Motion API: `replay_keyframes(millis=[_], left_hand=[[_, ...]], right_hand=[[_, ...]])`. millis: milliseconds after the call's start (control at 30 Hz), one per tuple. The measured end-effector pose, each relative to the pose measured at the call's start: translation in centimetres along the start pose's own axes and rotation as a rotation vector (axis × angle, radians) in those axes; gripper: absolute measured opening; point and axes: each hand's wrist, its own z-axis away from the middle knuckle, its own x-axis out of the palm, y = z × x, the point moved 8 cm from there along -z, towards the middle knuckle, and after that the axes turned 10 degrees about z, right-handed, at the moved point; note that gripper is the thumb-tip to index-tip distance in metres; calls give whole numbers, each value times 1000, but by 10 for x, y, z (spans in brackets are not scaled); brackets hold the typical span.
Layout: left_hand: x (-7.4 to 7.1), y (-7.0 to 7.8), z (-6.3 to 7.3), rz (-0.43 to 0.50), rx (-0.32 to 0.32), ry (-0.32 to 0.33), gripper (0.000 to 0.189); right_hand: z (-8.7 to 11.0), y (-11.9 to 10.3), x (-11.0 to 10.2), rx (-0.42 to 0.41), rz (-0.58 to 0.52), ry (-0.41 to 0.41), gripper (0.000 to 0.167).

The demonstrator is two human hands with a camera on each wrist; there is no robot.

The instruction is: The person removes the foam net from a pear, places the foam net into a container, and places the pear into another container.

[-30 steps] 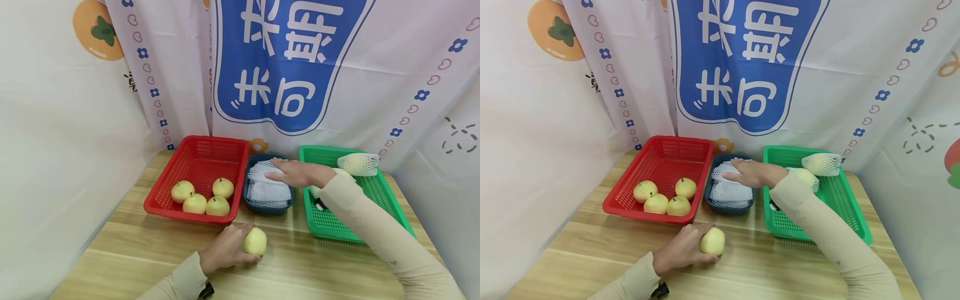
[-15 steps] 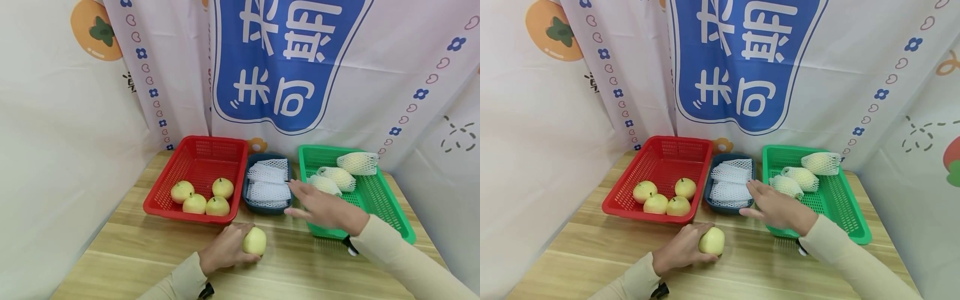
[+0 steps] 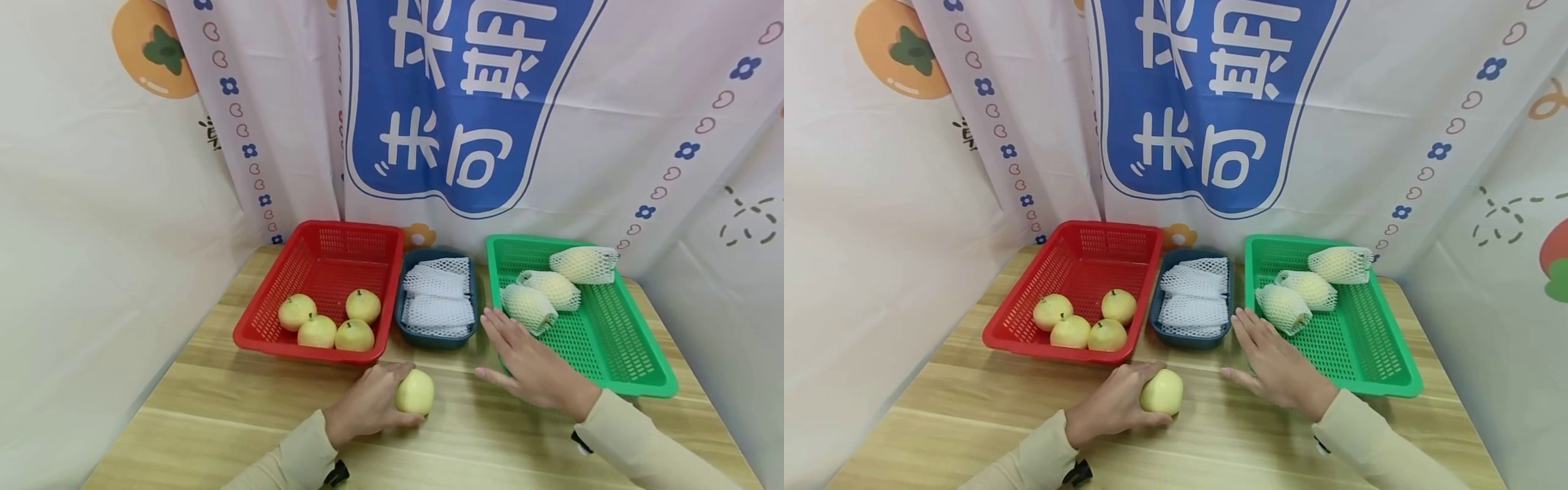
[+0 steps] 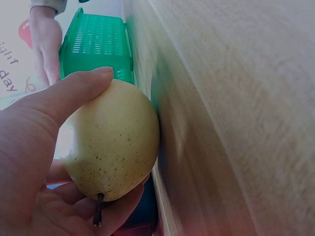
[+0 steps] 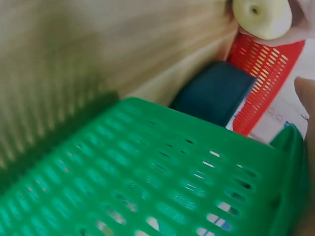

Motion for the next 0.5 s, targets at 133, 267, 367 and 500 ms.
replay_keyframes(millis=[133, 267, 367, 500], left_hand=[[0, 1, 0, 7, -1, -7, 75], [0, 2, 0, 3, -1, -12, 76], [0, 3, 0, -2, 4, -17, 76], [-1, 8, 3, -15, 13, -38, 77]], right_hand=[[2, -1, 7, 5, 15, 39, 94], [2, -1, 9, 10, 37, 68, 95], [3, 0, 9, 14, 46, 77, 96], [3, -1, 11, 15, 51, 75, 96]])
